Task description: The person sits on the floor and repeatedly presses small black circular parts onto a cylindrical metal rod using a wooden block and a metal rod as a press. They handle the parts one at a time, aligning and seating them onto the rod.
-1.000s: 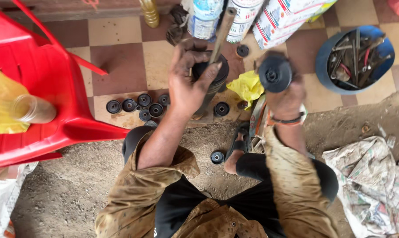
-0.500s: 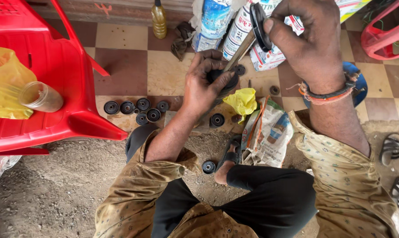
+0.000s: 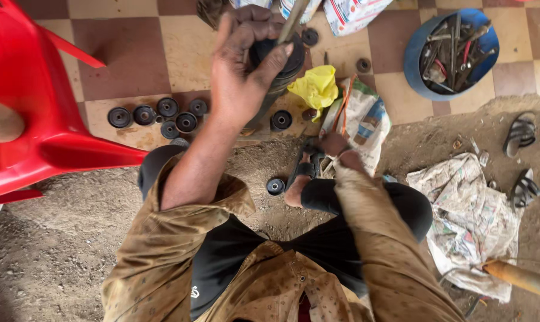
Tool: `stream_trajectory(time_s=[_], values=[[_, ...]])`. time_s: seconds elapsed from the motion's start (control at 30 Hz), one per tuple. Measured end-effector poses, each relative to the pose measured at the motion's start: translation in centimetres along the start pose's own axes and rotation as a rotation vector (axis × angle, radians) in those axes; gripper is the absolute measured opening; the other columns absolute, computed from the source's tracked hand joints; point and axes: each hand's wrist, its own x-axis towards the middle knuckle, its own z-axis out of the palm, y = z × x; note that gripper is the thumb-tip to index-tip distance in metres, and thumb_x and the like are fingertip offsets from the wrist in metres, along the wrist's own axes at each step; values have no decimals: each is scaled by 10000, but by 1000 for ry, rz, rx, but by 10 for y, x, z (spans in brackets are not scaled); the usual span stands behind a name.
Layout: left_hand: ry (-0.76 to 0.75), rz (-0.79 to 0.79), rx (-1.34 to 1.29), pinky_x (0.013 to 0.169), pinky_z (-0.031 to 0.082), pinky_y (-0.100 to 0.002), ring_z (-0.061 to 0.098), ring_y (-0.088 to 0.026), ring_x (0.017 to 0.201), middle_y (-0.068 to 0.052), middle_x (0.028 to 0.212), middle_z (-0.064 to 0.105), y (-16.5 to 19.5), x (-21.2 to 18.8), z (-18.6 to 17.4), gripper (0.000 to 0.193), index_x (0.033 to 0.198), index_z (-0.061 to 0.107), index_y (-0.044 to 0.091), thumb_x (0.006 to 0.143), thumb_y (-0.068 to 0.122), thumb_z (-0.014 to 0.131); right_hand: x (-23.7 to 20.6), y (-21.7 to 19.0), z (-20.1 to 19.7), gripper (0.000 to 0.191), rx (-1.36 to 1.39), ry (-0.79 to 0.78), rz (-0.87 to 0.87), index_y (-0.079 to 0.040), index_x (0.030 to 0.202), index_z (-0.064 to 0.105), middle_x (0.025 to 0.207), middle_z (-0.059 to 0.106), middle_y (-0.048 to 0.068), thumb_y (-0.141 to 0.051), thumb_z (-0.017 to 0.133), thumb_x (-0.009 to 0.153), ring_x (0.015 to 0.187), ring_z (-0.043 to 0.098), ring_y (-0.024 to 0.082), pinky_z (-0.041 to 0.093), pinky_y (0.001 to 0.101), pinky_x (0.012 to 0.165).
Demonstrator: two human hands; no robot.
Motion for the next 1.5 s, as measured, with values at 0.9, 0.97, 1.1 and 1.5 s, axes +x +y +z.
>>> stream_trajectory(time_s=[0.9, 0.97, 1.1, 1.5], values=[[-17, -390, 17, 845, 584, -252, 689, -146, 953, -158, 1098, 718, 18, 12, 0, 212, 1042, 640, -19, 893, -21, 791, 35, -23, 192, 298, -303, 16, -578, -84, 1146, 621, 1088, 657, 143, -169, 686, 868, 1041, 657, 338, 572, 470, 802], [-10, -316, 6, 879, 580, -298, 704, -190, 972, -157, 1060, 714, 15, 15, 1, 199, 1025, 657, -18, 891, -12, 803, 34, -25, 199, 285, -366, 96, -622, -93, 1153, 629, 1119, 630, 119, -160, 686, 882, 1062, 635, 305, 567, 453, 812], [-128, -198, 134, 1054, 510, -311, 597, -210, 1163, -138, 1209, 612, 12, 15, -2, 210, 1117, 680, -27, 974, 71, 798, 43, -19, 197, 307, -352, 204, -604, -117, 1139, 658, 1175, 597, 94, -158, 695, 837, 1121, 596, 284, 557, 448, 859], [-51, -191, -15, 1023, 520, -302, 598, -173, 1225, -75, 1285, 583, 8, 10, -1, 266, 1132, 674, 16, 945, 91, 848, 37, -41, 172, 369, 202, -42, -575, 7, 1154, 576, 1074, 646, 208, -108, 700, 826, 1014, 638, 423, 525, 526, 858]])
